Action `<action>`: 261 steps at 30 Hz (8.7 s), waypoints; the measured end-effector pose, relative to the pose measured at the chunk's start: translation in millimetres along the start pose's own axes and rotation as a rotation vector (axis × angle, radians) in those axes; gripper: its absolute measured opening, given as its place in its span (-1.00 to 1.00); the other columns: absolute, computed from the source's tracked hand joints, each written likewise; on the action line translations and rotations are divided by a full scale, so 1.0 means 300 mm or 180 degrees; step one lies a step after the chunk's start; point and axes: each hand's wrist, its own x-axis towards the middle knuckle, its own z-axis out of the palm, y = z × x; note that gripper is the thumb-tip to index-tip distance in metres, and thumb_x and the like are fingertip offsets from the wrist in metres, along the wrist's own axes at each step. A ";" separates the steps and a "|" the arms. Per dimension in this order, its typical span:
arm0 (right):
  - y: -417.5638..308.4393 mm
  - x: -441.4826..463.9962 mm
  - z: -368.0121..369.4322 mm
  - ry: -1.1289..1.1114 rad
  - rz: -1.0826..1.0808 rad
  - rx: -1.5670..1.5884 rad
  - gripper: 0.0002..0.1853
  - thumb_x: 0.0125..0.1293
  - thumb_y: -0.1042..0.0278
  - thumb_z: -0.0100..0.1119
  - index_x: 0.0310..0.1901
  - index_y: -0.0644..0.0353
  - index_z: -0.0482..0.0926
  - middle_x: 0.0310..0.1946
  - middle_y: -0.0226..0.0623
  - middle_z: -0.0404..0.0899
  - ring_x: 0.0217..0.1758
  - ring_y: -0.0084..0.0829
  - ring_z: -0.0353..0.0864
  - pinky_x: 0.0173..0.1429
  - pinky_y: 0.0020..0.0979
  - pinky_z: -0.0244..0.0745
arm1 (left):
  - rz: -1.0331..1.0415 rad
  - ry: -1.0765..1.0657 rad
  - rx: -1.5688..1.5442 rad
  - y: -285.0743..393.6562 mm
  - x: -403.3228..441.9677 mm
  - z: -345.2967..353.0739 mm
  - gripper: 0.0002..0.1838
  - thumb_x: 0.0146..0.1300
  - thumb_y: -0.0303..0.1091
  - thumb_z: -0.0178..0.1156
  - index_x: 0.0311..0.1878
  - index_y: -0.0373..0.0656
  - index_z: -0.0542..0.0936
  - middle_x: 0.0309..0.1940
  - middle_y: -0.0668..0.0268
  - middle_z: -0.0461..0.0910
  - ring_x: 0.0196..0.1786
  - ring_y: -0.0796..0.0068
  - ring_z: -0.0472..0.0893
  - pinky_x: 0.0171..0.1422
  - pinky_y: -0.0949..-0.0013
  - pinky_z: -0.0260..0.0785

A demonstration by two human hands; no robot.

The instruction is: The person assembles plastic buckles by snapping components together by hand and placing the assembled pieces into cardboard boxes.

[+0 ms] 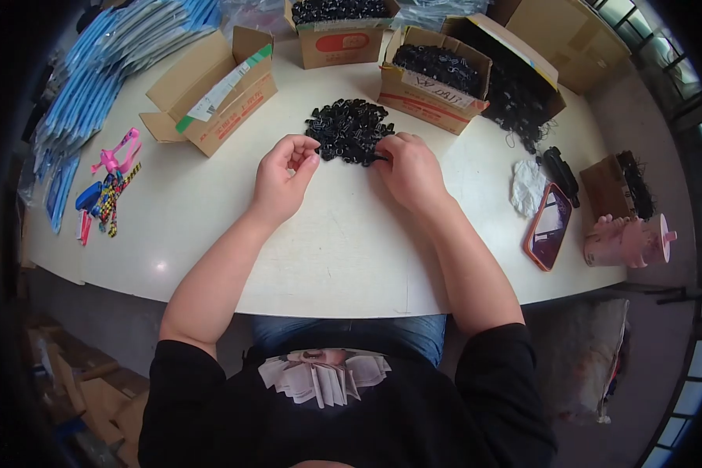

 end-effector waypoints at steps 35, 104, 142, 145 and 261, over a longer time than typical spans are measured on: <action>-0.089 -0.067 0.015 -0.0404 0.0314 0.2736 -0.88 0.29 0.52 0.22 -0.16 0.32 0.59 -0.29 -0.38 0.60 -0.23 -0.62 0.56 -0.09 -0.54 0.51 | -0.0482 -0.0707 -0.0298 0.074 -0.050 0.028 -0.91 0.29 -0.54 0.19 -0.17 -0.28 0.52 -0.29 0.41 0.54 -0.22 0.69 0.50 -0.08 0.59 0.36; -0.091 -0.070 -0.003 -0.1177 0.0609 0.2993 -0.87 0.31 0.44 0.24 -0.25 0.35 0.58 -0.41 -0.41 0.59 -0.35 -0.65 0.54 -0.23 -0.59 0.46 | 0.1234 -0.0470 0.1371 0.088 -0.034 0.006 -0.94 0.23 -0.55 0.14 -0.30 -0.34 0.58 -0.35 0.15 0.56 -0.27 0.18 0.56 -0.15 0.31 0.43; -0.113 -0.072 0.026 0.0496 -0.0942 0.1251 -0.90 0.10 0.52 0.32 -0.34 0.26 0.61 -0.45 -0.17 0.59 -0.39 -0.16 0.58 -0.29 -0.31 0.50 | 0.0875 -0.0401 0.1124 0.093 -0.036 0.025 -0.90 0.29 -0.45 0.10 -0.30 -0.28 0.48 -0.40 0.13 0.53 -0.30 0.13 0.51 -0.17 0.19 0.35; -0.114 -0.074 0.025 0.0425 -0.0935 0.1249 -0.91 0.10 0.51 0.31 -0.34 0.25 0.61 -0.46 -0.18 0.59 -0.41 -0.17 0.58 -0.30 -0.31 0.50 | 0.0733 -0.0472 0.1075 0.092 -0.037 0.023 -0.88 0.29 -0.44 0.07 -0.36 -0.27 0.46 -0.44 0.12 0.52 -0.31 0.04 0.49 -0.21 0.12 0.32; -0.104 -0.052 0.045 0.0148 -0.0612 0.1308 -0.90 0.07 0.52 0.20 -0.33 0.26 0.62 -0.37 -0.15 0.62 -0.22 -0.13 0.58 -0.11 -0.25 0.50 | 0.0186 -0.1300 0.1872 0.084 -0.013 0.007 -0.88 0.15 -0.54 0.18 -0.24 -0.27 0.48 -0.30 0.17 0.53 -0.20 0.22 0.54 -0.08 0.26 0.41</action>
